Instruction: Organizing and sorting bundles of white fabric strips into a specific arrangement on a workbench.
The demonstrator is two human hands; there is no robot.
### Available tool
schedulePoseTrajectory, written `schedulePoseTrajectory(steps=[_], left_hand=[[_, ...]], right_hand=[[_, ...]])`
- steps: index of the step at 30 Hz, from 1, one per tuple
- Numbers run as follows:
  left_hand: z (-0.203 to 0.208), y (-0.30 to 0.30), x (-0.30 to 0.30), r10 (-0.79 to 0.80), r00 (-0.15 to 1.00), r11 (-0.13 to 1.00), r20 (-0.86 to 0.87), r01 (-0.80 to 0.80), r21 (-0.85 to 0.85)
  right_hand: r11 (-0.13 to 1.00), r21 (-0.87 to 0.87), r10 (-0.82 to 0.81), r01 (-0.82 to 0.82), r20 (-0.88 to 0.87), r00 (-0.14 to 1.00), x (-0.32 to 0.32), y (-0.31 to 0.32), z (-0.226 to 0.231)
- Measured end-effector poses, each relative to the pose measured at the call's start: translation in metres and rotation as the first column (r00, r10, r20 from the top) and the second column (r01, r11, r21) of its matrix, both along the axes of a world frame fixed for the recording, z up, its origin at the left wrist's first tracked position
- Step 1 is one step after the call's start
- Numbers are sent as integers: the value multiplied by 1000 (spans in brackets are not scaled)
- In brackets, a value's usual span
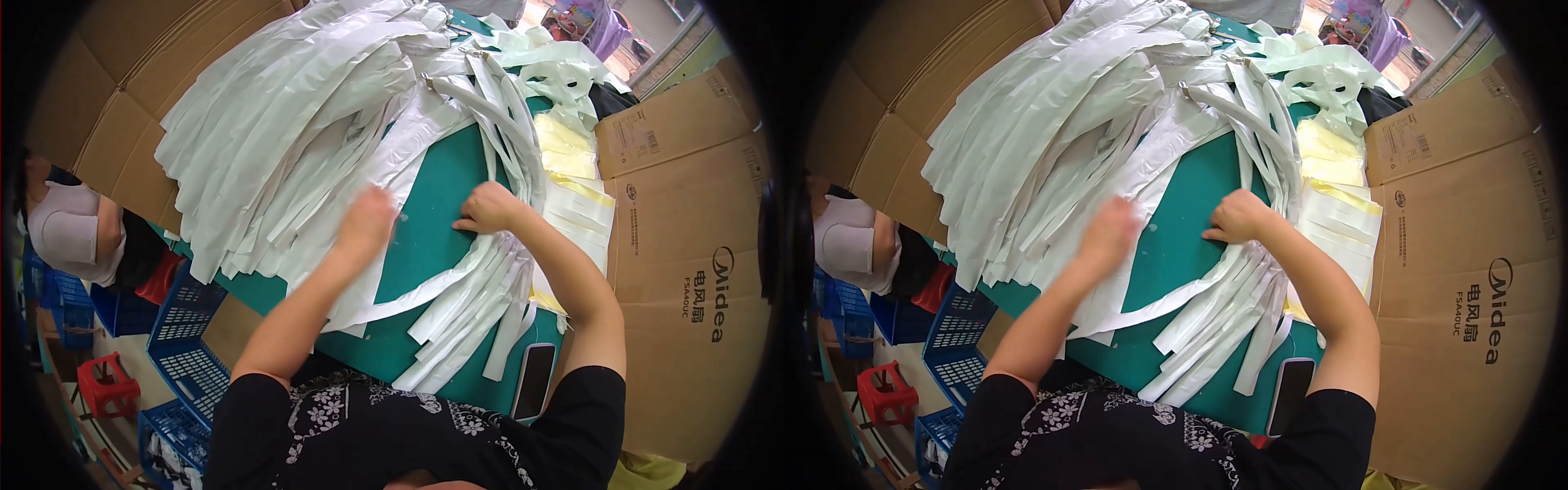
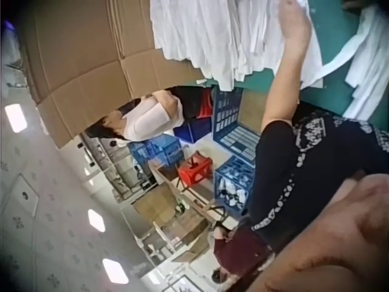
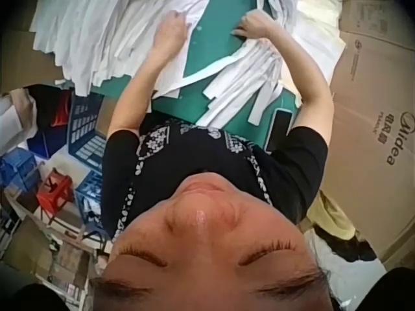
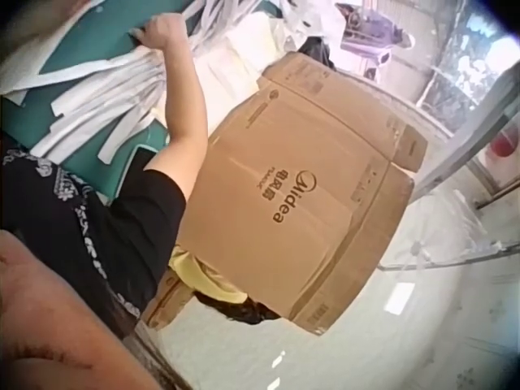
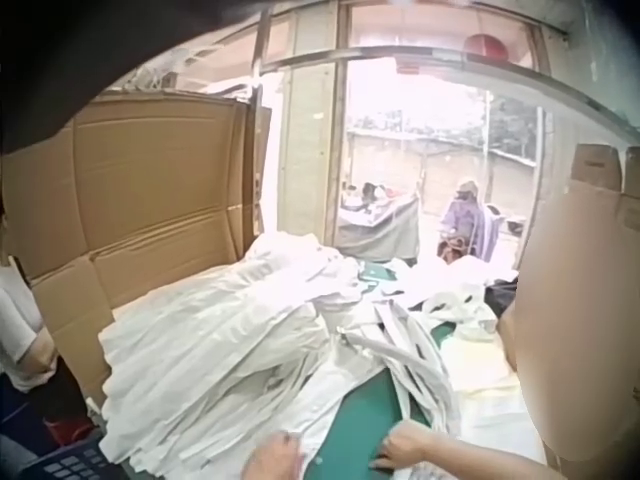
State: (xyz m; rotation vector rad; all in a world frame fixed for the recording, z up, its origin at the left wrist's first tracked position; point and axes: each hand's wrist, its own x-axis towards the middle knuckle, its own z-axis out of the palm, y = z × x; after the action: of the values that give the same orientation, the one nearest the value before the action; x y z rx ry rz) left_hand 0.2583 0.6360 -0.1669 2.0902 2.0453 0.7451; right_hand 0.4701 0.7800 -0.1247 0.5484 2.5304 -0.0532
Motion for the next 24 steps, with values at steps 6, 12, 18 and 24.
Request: schedulePoseTrajectory(steps=[6,12,18,24], left_hand=[[0,20,-47,94,931,969,-352,-167,-183],[40,4,13,65,997,956,48,-48,-289],[9,1,26,66,987,996,144,-58,-62],[16,7,-34,224,964,877,-145,-264,-401]], right_hand=[[993,11,-109,118,-302,947,41,-5,-11],[987,9,-77,162,-854,515,30,-5,-25],[1000,-12,7,-15,-517,856,-1,5,-20],[962,40,-241,270,-338,910,11,2,-11]])
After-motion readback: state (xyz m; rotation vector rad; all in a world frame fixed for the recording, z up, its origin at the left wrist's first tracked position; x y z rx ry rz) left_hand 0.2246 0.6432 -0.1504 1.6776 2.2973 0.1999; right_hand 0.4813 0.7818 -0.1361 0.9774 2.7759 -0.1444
